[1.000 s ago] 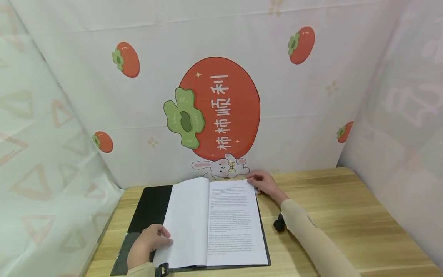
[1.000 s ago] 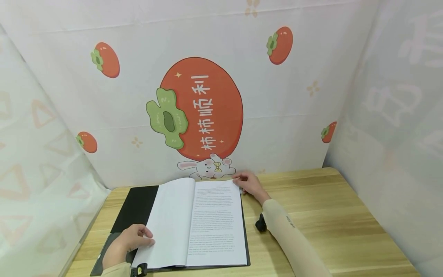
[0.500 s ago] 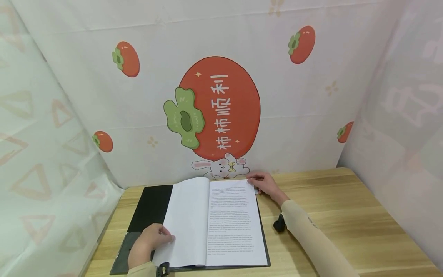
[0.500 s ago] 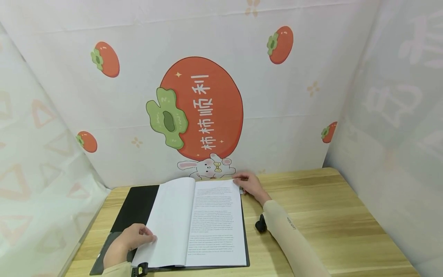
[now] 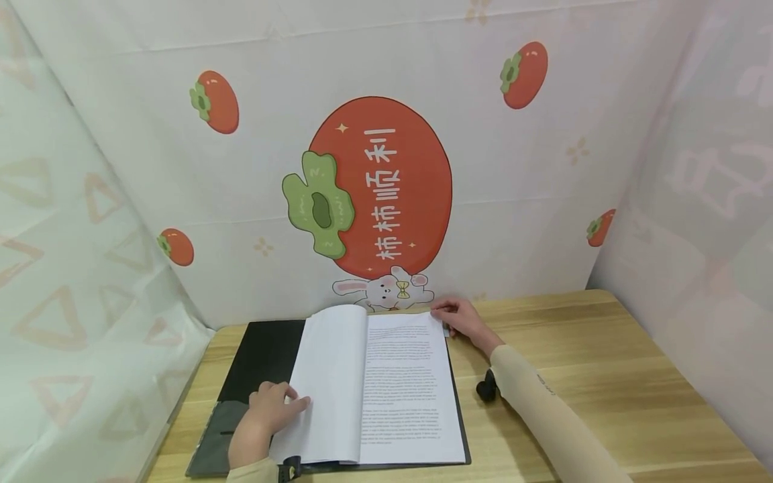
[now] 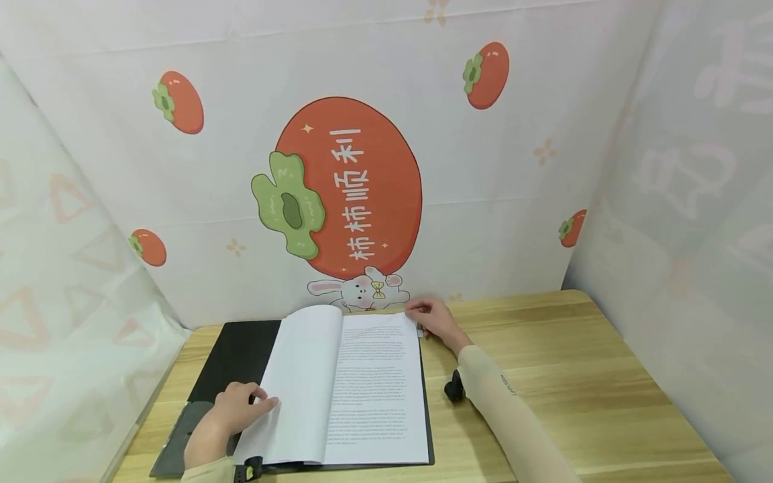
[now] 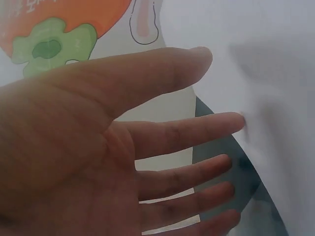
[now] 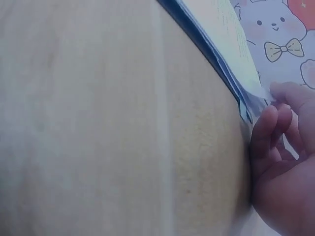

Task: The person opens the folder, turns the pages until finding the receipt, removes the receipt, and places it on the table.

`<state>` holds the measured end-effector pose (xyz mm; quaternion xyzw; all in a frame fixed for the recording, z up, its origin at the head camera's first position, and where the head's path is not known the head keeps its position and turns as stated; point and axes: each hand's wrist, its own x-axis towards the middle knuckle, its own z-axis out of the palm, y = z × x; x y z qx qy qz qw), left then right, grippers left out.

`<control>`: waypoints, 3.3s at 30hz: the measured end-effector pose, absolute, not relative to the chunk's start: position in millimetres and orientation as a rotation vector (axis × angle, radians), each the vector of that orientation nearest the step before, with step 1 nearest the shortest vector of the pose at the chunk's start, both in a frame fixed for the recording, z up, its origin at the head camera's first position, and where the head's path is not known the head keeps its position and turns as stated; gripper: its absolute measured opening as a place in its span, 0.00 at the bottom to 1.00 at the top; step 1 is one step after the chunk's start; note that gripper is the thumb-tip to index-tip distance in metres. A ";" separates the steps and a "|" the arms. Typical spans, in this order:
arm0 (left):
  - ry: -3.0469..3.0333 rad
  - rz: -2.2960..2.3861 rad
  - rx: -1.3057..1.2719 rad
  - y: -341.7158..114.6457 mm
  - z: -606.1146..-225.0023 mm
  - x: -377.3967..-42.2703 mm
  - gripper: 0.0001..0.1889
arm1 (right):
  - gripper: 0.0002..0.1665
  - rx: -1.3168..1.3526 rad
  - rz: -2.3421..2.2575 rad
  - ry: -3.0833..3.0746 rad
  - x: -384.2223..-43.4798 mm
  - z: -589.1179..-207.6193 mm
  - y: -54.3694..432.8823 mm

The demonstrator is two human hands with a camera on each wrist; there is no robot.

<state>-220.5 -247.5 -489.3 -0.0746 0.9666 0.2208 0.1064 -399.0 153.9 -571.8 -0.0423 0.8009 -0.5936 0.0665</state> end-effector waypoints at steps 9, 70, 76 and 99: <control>3.088 0.800 0.032 -215.6 -478.7 -218.5 0.24 | 0.13 -0.160 -1.732 2.378 -399.7 -546.8 149.2; 2.897 0.924 0.942 -100.7 -461.7 -199.0 0.08 | 0.23 -0.229 -1.937 2.244 -408.3 -458.7 98.2; 2.870 0.924 0.885 -117.8 -452.3 -195.9 0.10 | 0.21 -0.154 -1.793 2.332 -410.9 -497.3 121.8; 2.966 0.916 0.344 -201.3 -428.8 -195.1 0.11 | 0.12 -0.051 -1.723 2.485 -405.3 -558.6 152.0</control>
